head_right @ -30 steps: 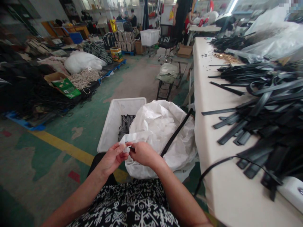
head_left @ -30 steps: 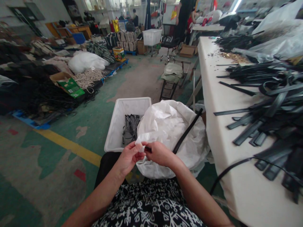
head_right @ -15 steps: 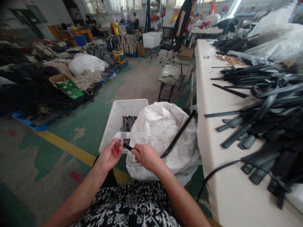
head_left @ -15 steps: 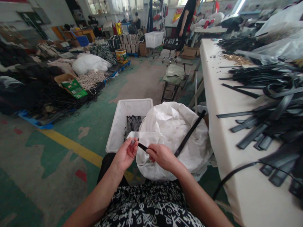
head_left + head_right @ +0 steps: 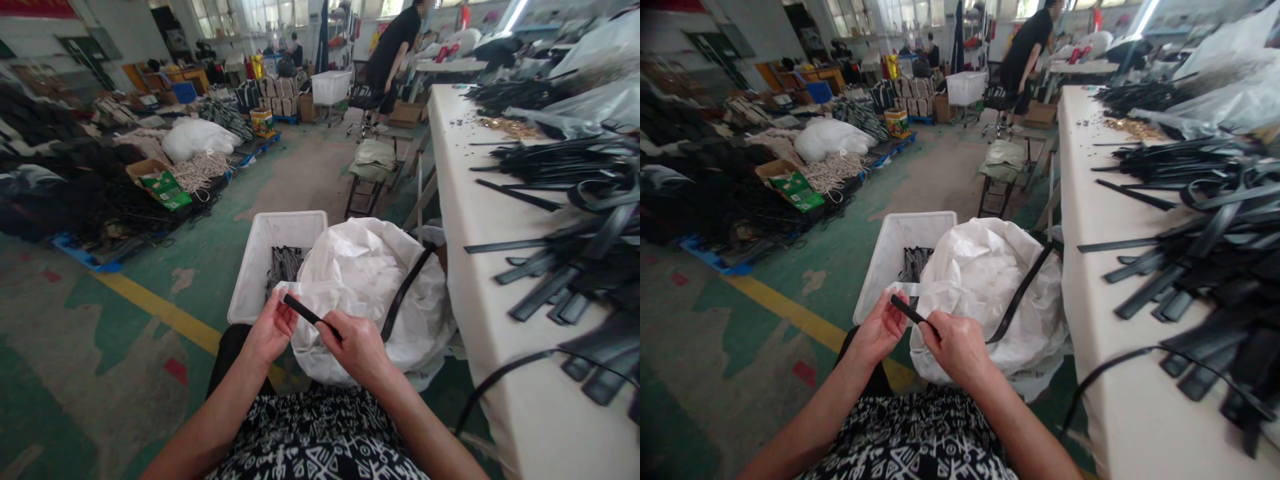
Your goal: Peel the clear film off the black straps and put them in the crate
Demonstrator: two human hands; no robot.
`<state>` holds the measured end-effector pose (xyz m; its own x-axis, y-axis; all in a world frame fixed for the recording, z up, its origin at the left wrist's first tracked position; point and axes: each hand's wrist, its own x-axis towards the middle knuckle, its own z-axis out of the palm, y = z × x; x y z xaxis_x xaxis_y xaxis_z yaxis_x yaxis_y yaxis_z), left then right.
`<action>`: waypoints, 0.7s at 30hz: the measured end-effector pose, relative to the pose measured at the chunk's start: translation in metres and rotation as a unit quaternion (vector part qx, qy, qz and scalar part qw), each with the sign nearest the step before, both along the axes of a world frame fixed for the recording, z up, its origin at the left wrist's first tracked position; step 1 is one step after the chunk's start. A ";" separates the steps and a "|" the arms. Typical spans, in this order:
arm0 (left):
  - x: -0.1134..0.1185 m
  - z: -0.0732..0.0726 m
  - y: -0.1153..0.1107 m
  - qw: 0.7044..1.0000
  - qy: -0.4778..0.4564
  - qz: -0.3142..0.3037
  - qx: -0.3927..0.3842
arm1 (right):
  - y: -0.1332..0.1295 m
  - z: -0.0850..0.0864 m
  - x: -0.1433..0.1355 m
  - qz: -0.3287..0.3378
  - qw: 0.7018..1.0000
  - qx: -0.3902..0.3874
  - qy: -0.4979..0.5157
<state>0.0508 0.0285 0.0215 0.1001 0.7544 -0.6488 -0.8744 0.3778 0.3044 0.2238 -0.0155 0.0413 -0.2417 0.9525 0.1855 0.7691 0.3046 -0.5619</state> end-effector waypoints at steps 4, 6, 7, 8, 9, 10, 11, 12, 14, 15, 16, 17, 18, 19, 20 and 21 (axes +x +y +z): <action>-0.003 0.000 0.002 1.000 -0.003 0.012 0.006 | 0.001 -0.003 -0.001 -0.005 1.000 -0.018 -0.007; -0.005 -0.001 0.002 1.000 -0.012 0.006 0.011 | 0.002 -0.003 -0.002 -0.006 0.999 -0.035 -0.018; -0.004 -0.001 0.001 1.000 -0.017 0.000 0.013 | 0.003 -0.003 -0.003 -0.006 0.999 -0.045 -0.024; -0.004 -0.002 -0.001 1.000 -0.018 -0.005 0.012 | 0.005 -0.002 -0.004 -0.006 0.998 -0.056 -0.032; -0.002 -0.004 -0.003 1.000 -0.016 -0.010 0.010 | 0.006 -0.002 -0.005 -0.007 0.997 -0.066 -0.039; 0.001 -0.006 -0.006 1.000 -0.010 -0.016 0.009 | 0.008 -0.001 -0.007 -0.009 0.996 -0.075 -0.048; 0.004 -0.008 -0.009 1.000 -0.001 -0.022 0.010 | 0.010 -0.001 -0.009 -0.012 0.995 -0.081 -0.056; 0.007 -0.011 -0.012 0.999 0.008 -0.028 0.013 | 0.011 -0.001 -0.011 -0.016 0.994 -0.085 -0.063; 0.012 -0.015 -0.016 0.998 0.023 -0.044 0.024 | 0.014 0.000 -0.016 -0.018 0.994 -0.086 -0.072; 0.012 -0.015 -0.016 0.998 0.031 -0.049 0.029 | 0.015 0.001 -0.018 -0.012 0.994 -0.085 -0.074; 0.009 -0.013 -0.014 0.997 0.041 -0.047 0.034 | 0.016 0.004 -0.019 -0.002 0.994 -0.085 -0.072; 0.004 -0.009 -0.010 0.997 0.053 -0.035 0.040 | 0.016 0.007 -0.019 0.010 0.994 -0.086 -0.066; -0.005 -0.002 -0.006 0.996 0.068 -0.009 0.049 | 0.016 0.011 -0.019 0.023 0.994 -0.087 -0.057; -0.016 0.007 0.000 0.994 0.086 0.031 0.062 | 0.015 0.015 -0.018 0.034 0.995 -0.088 -0.045; -0.029 0.017 0.006 0.988 0.105 0.082 0.081 | 0.014 0.020 -0.017 0.044 0.995 -0.089 -0.030; -0.041 0.027 0.010 0.978 0.124 0.135 0.103 | 0.013 0.025 -0.016 0.054 0.995 -0.088 -0.014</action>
